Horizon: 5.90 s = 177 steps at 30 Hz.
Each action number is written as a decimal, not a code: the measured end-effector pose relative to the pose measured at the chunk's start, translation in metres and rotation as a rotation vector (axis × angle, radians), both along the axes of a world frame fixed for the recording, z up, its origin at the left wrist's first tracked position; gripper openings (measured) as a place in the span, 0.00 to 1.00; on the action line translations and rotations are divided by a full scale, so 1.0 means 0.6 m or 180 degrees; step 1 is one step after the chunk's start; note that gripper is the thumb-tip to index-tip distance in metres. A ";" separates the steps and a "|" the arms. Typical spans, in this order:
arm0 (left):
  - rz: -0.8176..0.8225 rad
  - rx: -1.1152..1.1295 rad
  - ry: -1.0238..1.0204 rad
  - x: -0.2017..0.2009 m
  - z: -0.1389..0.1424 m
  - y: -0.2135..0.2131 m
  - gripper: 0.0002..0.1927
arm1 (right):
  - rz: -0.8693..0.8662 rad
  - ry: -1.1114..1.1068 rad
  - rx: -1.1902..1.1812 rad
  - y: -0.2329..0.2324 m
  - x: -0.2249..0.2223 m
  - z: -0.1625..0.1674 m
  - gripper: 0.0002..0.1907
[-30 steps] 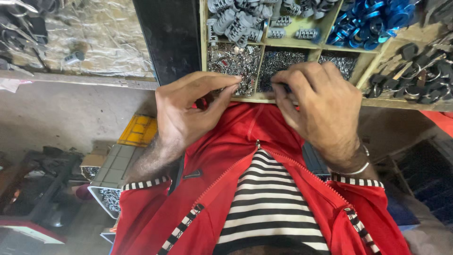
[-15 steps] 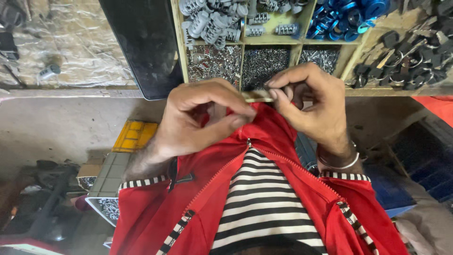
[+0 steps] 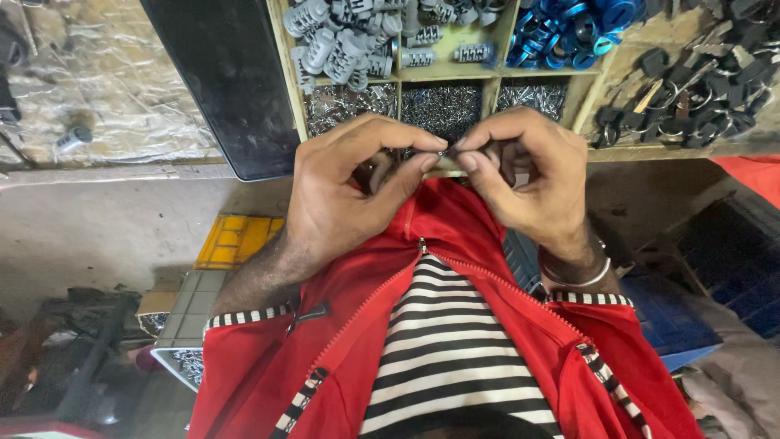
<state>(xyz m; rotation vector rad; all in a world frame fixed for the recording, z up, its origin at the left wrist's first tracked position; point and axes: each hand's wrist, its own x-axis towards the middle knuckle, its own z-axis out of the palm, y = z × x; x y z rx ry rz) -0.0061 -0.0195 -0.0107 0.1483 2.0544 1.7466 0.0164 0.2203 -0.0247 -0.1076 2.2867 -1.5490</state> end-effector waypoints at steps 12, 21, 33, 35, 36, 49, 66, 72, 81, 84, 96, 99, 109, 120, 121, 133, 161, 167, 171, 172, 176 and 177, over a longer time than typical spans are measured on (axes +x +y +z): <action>0.0232 -0.0144 0.0207 0.006 0.003 -0.005 0.09 | 0.0694 0.1692 0.1507 -0.030 -0.038 0.037 0.15; 0.0378 -0.0222 0.0113 0.007 0.006 -0.017 0.10 | 0.0934 0.1605 0.1839 -0.046 -0.049 0.045 0.17; 0.0228 -0.0065 0.0283 0.007 -0.002 -0.014 0.10 | 0.0598 0.1043 0.1280 -0.017 -0.010 0.016 0.11; 0.0149 -0.0007 0.0244 0.005 -0.004 -0.012 0.11 | 0.0534 0.0873 0.1109 -0.011 -0.011 0.015 0.11; 0.0111 0.0014 0.0209 0.005 -0.004 -0.010 0.11 | 0.0519 0.0790 0.1033 -0.012 -0.013 0.015 0.11; 0.0195 -0.0208 0.0355 0.001 0.004 -0.010 0.11 | 0.0791 0.1273 0.1846 -0.039 -0.032 0.028 0.13; 0.0139 -0.0103 0.0323 -0.001 0.001 -0.006 0.10 | 0.1015 0.1492 0.2110 -0.035 -0.023 0.006 0.17; 0.0154 -0.0088 0.0359 -0.002 0.002 -0.007 0.11 | 0.0862 0.1582 0.1870 -0.031 -0.019 0.005 0.14; 0.0007 0.0770 -0.0633 0.010 -0.003 0.011 0.09 | -0.0342 -0.0590 -0.1244 -0.002 0.018 0.003 0.12; 0.0002 0.0989 -0.0721 0.016 -0.010 0.020 0.08 | -0.0520 -0.0820 -0.1685 -0.001 0.030 -0.003 0.16; 0.0025 0.0622 -0.0438 0.015 -0.015 0.019 0.10 | -0.0570 -0.0935 -0.1626 0.001 0.038 -0.013 0.14; -0.0017 0.0620 -0.0495 0.014 -0.015 0.018 0.09 | -0.0556 -0.0866 -0.1557 -0.004 0.034 -0.011 0.12; -0.0003 0.0504 -0.0637 0.014 -0.006 0.019 0.09 | -0.0374 0.0723 0.0007 -0.011 0.031 -0.007 0.14; -0.0118 0.0605 -0.1039 0.017 -0.009 0.016 0.06 | 0.0612 0.1427 0.2287 0.023 -0.036 0.066 0.12; -0.0117 0.0611 -0.0885 0.016 -0.010 0.016 0.06 | 0.0708 0.1341 0.2316 0.021 -0.033 0.064 0.12; -0.0222 0.0658 -0.0309 0.012 -0.014 0.037 0.09 | -0.0009 0.0370 0.1525 0.052 0.004 0.054 0.09; 0.0346 0.3063 -0.3328 0.032 -0.039 0.063 0.17 | -0.0748 0.2164 0.0581 -0.029 0.032 -0.025 0.11; 0.0331 0.3001 -0.3135 0.031 -0.039 0.065 0.14 | -0.0855 0.2061 0.0443 -0.035 0.031 -0.030 0.11; 0.0187 0.2488 -0.2079 0.027 -0.033 0.070 0.09 | -0.1070 0.1518 -0.0035 -0.022 0.034 -0.011 0.11; 0.0267 0.2358 -0.1922 0.027 -0.030 0.070 0.07 | -0.1033 0.1500 0.0361 -0.013 0.035 -0.004 0.09; 0.0298 0.1908 -0.1060 0.027 -0.028 0.068 0.05 | -0.0758 0.1410 0.1642 0.033 0.043 0.014 0.07; 0.0226 0.1851 -0.0905 0.027 -0.030 0.067 0.05 | -0.0665 0.1390 0.1883 0.042 0.043 0.013 0.07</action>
